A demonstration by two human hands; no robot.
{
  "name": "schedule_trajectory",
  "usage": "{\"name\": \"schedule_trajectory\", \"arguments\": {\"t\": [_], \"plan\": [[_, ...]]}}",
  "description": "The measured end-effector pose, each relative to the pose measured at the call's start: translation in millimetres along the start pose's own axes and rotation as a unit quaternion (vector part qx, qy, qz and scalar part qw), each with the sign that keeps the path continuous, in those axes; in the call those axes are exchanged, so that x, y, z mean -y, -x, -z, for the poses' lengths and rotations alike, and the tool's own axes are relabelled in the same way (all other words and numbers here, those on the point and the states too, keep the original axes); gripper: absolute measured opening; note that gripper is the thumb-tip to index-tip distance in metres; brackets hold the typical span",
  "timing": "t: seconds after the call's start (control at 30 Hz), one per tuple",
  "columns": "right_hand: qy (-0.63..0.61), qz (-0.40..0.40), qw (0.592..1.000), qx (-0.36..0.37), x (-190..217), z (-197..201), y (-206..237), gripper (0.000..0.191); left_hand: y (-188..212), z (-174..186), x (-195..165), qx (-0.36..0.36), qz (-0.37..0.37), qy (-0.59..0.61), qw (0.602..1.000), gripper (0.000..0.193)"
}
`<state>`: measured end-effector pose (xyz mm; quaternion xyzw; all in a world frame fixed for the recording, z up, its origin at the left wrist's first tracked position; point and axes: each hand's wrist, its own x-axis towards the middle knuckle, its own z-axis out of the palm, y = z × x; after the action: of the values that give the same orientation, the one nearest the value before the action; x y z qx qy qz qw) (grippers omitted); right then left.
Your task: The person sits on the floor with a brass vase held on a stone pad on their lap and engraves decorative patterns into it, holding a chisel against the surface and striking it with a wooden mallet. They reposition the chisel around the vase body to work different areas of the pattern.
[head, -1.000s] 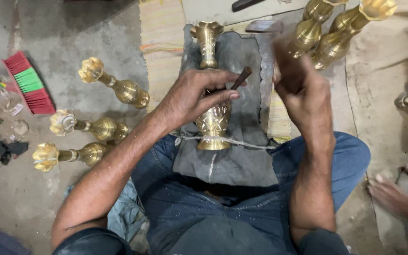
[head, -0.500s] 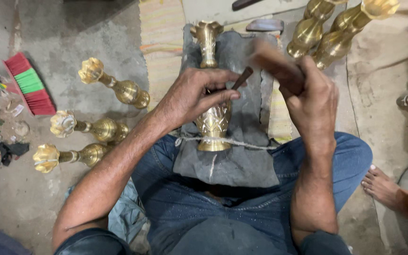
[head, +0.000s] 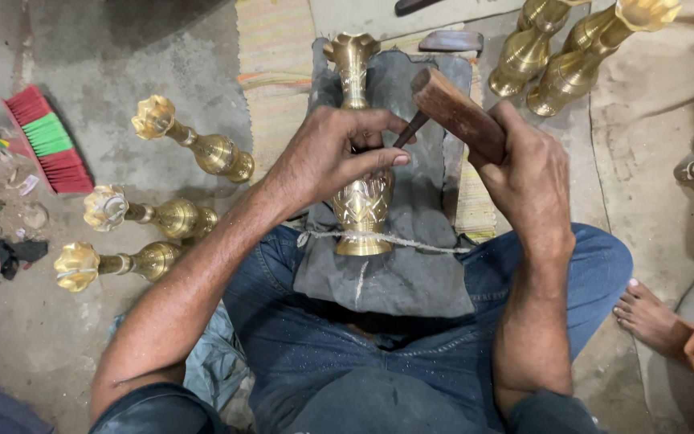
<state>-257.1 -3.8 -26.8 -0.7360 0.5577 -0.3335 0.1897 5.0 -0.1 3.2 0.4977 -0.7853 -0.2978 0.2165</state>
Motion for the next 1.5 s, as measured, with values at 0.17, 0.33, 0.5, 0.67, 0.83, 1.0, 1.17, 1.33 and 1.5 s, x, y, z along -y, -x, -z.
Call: {"name": "schedule_trajectory", "arguments": {"t": [0.17, 0.33, 0.5, 0.67, 0.83, 1.0, 1.17, 1.33, 1.5], "plan": [[-0.078, 0.037, 0.996, -0.037, -4, -3, -1, 0.038, 1, -2, 5, -0.027, -0.082, 0.065, 0.994, 0.034], [-0.122, 0.039, 0.991, -0.026, -8, -4, 2, 0.039, 1, -5, 3, -0.026, -0.043, 0.021, 0.999, 0.036], [-0.027, 0.011, 0.999, -0.02, -14, -8, 0, 0.036, 1, -3, 8, -0.028, -0.07, 0.075, 0.994, 0.031], [-0.236, -0.095, 0.962, 0.095, -9, -26, -4, 0.05, 48, -34, 10, -0.324, -0.001, 0.355, 0.877, 0.024], [-0.199, 0.042, 0.959, 0.196, 20, -52, 0, 0.079, 93, -116, -17, -0.536, -0.014, 0.135, 0.833, 0.016], [-0.116, -0.008, 0.968, 0.22, 37, -53, 3, 0.076, 96, -128, -22, -0.377, -0.183, 0.015, 0.908, 0.028], [-0.22, -0.065, 0.936, 0.268, 30, -48, -6, 0.073, 86, -115, -31, -0.223, -0.203, -0.089, 0.949, 0.032], [-0.206, 0.048, 0.944, 0.254, 27, -45, -7, 0.077, 91, -107, -34, -0.2, -0.197, 0.068, 0.957, 0.03], [-0.135, -0.054, 0.965, 0.216, 36, -34, -14, 0.074, 110, -89, -22, -0.363, -0.056, 0.262, 0.893, 0.017]]}}
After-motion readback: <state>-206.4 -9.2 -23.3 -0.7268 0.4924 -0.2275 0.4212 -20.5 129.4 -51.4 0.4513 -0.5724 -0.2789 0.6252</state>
